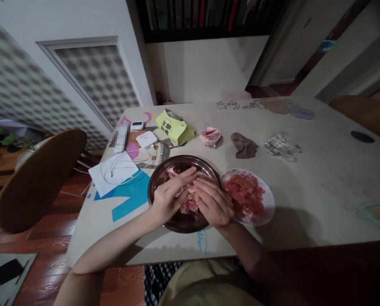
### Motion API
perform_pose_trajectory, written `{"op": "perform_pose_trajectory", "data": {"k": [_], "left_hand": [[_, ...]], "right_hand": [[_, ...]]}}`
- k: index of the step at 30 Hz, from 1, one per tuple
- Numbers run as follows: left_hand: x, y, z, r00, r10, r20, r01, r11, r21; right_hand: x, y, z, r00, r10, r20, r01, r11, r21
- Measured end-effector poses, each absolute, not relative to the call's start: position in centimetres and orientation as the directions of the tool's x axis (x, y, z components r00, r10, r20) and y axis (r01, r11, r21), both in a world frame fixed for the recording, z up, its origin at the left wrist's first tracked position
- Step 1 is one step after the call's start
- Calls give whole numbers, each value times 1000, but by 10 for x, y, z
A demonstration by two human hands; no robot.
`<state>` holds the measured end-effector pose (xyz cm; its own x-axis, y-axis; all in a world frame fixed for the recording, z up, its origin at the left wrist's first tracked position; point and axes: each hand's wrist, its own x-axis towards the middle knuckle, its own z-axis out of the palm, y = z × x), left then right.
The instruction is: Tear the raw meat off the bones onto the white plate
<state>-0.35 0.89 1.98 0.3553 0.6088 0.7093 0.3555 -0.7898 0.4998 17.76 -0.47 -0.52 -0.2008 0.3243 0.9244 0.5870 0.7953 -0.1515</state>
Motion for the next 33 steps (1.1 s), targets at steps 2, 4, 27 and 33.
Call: {"op": "perform_pose_trajectory", "data": {"k": [2, 4, 27, 33], "left_hand": [[-5, 8, 18, 362, 561, 745, 367, -820, 439], [-6, 7, 15, 371, 518, 771, 375, -843, 386], [-6, 14, 11, 341, 621, 706, 280, -783, 555], [-6, 15, 14, 299, 599, 743, 285, -799, 529]], "right_hand": [[175, -3, 0, -152, 358, 921, 625, 757, -191], [174, -1, 5, -113, 395, 912, 638, 733, -238], [174, -2, 13, 40, 518, 855, 555, 700, -449], [176, 1, 11, -4, 510, 860, 560, 714, -420]]}}
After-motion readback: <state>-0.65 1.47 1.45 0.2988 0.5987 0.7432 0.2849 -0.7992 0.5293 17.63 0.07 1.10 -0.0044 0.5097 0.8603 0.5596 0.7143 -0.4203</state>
